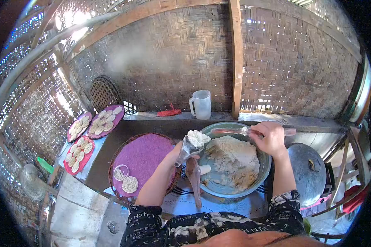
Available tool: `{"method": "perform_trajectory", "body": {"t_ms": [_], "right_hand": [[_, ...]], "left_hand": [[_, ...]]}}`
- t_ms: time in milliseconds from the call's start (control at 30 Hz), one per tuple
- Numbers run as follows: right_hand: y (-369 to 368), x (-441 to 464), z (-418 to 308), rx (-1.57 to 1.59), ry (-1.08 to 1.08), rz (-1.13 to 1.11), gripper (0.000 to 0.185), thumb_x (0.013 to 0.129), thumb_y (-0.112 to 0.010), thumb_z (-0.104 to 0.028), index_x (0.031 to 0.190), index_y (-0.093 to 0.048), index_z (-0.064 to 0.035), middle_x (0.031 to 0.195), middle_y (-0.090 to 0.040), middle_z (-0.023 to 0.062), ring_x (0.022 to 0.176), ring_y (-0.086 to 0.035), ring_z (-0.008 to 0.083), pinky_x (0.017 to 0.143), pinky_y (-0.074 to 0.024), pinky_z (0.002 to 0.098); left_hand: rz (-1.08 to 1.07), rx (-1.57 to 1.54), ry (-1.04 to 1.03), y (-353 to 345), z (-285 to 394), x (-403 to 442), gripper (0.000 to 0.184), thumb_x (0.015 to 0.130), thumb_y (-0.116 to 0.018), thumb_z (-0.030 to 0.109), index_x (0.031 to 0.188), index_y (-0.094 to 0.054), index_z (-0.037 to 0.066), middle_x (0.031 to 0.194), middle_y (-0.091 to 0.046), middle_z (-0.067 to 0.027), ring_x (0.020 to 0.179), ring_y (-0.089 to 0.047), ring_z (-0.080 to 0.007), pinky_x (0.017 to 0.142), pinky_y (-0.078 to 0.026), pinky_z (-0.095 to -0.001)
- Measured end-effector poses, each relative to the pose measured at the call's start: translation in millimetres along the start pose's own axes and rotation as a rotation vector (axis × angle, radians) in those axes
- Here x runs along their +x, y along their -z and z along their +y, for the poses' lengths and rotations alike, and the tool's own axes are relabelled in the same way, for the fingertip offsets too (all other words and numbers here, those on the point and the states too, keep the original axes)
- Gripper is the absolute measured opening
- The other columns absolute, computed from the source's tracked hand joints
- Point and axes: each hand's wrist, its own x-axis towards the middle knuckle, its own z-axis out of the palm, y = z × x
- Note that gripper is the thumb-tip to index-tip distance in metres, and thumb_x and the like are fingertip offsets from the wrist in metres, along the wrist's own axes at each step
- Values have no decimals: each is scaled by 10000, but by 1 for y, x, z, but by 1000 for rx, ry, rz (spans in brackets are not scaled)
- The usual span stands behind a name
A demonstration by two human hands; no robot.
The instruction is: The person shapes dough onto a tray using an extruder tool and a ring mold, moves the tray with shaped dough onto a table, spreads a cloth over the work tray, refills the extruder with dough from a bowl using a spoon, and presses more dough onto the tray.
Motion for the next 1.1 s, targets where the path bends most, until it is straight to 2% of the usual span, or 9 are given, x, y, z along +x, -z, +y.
{"method": "perform_trajectory", "body": {"t_ms": [67,167,300,433,700,867,967,1033,1100], "right_hand": [[-19,-7,6,12,-19,-29,126,632,-710,-188,705,-633,-120,623,-586,48,581,-588,238,525,-465,355],[-14,-5,-1,111,22,-66,126,639,-709,-192,707,-634,-117,628,-590,50,589,-590,243,531,-466,356],[0,10,-9,135,77,-128,165,593,-729,-151,723,-644,-96,648,-608,53,605,-594,243,551,-465,343],[-7,25,-19,88,249,-151,129,602,-702,-159,695,-620,-122,622,-570,31,603,-582,232,547,-459,357],[-39,27,-48,-26,414,-231,126,668,-649,-225,712,-567,-139,615,-507,5,603,-554,205,557,-435,356],[-25,26,-40,-40,412,-201,153,648,-669,-225,757,-601,-140,635,-528,16,615,-564,209,560,-442,359],[22,22,-21,85,124,-2,148,597,-701,-91,734,-647,-77,644,-617,60,589,-600,221,543,-467,341],[13,12,-20,63,-111,229,154,610,-709,-50,751,-649,-67,719,-646,70,633,-620,215,569,-480,315],[-36,-3,-31,363,-468,335,127,660,-708,-55,773,-651,-54,744,-649,72,633,-619,214,575,-486,300]], "left_hand": [[35,-229,-28,-5,23,-1,643,511,-750,20,1122,-560,77,1016,-586,-72,911,-538,-216,821,-444,-317],[-19,-446,266,-1,44,-4,610,582,-789,98,1143,-548,71,1146,-565,-46,1033,-526,-154,871,-443,-322],[-46,305,55,-10,6,-1,520,613,-752,253,1071,-586,70,1035,-616,-125,954,-582,-270,832,-451,-353],[54,-196,332,-23,29,-12,496,633,-692,335,1058,-609,92,1030,-622,-148,950,-590,-300,836,-449,-351],[-74,128,377,-24,36,-8,463,664,-664,377,1027,-633,91,998,-634,-159,933,-601,-315,798,-459,-364],[35,-190,385,-24,9,-11,437,637,-710,327,993,-642,84,963,-645,-144,892,-616,-280,780,-465,-357],[95,-126,310,-7,-20,-1,420,638,-717,292,992,-637,82,966,-645,-131,887,-618,-258,782,-465,-343],[110,44,229,7,7,6,405,660,-699,286,1003,-630,83,964,-645,-127,888,-616,-257,783,-465,-340],[213,294,191,-4,41,18,428,702,-652,283,1072,-585,78,991,-626,-162,910,-609,-291,782,-470,-354]]}}
